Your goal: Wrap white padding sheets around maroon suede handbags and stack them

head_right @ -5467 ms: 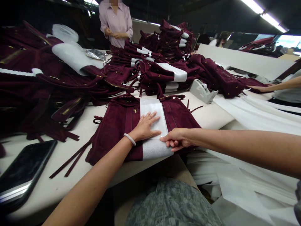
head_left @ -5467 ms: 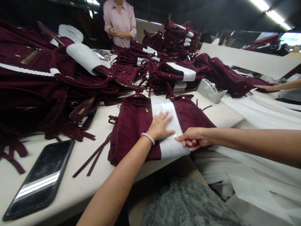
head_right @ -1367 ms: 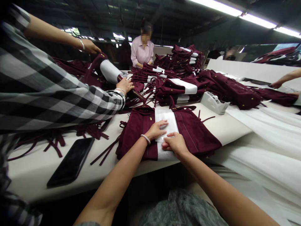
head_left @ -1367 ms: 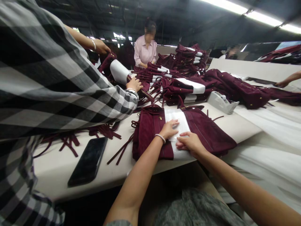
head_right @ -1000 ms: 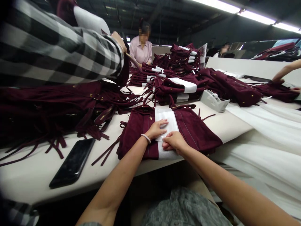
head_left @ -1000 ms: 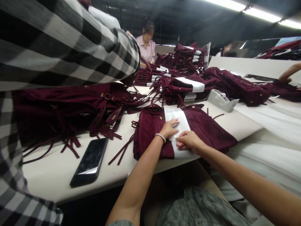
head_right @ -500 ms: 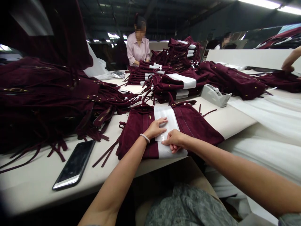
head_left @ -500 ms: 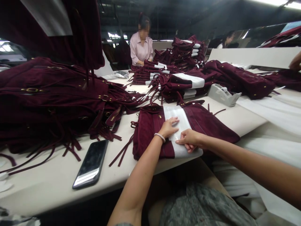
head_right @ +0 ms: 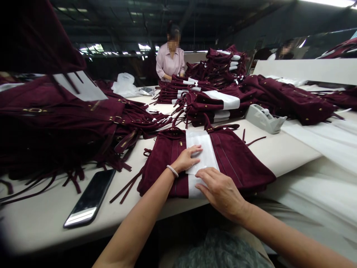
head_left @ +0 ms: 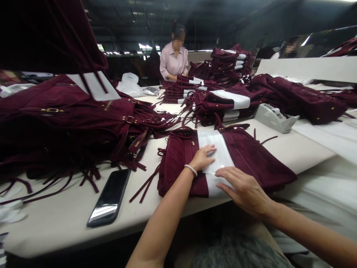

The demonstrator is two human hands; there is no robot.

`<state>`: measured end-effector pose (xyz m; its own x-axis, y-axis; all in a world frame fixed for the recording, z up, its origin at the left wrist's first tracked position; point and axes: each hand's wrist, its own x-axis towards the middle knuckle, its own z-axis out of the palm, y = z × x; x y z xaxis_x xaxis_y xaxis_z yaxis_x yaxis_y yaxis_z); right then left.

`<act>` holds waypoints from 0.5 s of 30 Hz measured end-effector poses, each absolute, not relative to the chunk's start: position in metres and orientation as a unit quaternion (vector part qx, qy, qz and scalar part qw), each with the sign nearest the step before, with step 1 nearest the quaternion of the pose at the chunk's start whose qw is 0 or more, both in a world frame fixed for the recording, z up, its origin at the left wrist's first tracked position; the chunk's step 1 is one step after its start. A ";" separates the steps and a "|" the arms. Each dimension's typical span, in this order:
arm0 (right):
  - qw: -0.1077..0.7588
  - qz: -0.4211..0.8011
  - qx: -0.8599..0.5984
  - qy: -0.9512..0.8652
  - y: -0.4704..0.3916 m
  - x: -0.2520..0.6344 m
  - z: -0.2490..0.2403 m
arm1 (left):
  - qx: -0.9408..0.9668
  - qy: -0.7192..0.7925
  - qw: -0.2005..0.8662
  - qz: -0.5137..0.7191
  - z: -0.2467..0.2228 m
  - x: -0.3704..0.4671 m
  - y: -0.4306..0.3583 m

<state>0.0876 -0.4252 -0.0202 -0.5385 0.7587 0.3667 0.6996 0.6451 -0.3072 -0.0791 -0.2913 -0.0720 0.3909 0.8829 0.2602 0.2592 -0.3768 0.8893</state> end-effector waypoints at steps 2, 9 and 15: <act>0.230 0.022 -0.359 -0.904 -0.423 0.091 -0.038 | 0.725 0.395 0.405 0.392 -0.072 -0.079 -0.292; 0.146 0.053 -0.368 -0.917 -0.407 0.086 -0.057 | 0.729 0.410 0.400 0.375 -0.066 -0.082 -0.296; 0.117 0.168 -0.341 -0.918 -0.382 0.095 -0.033 | 0.743 0.425 0.380 0.350 -0.060 -0.083 -0.301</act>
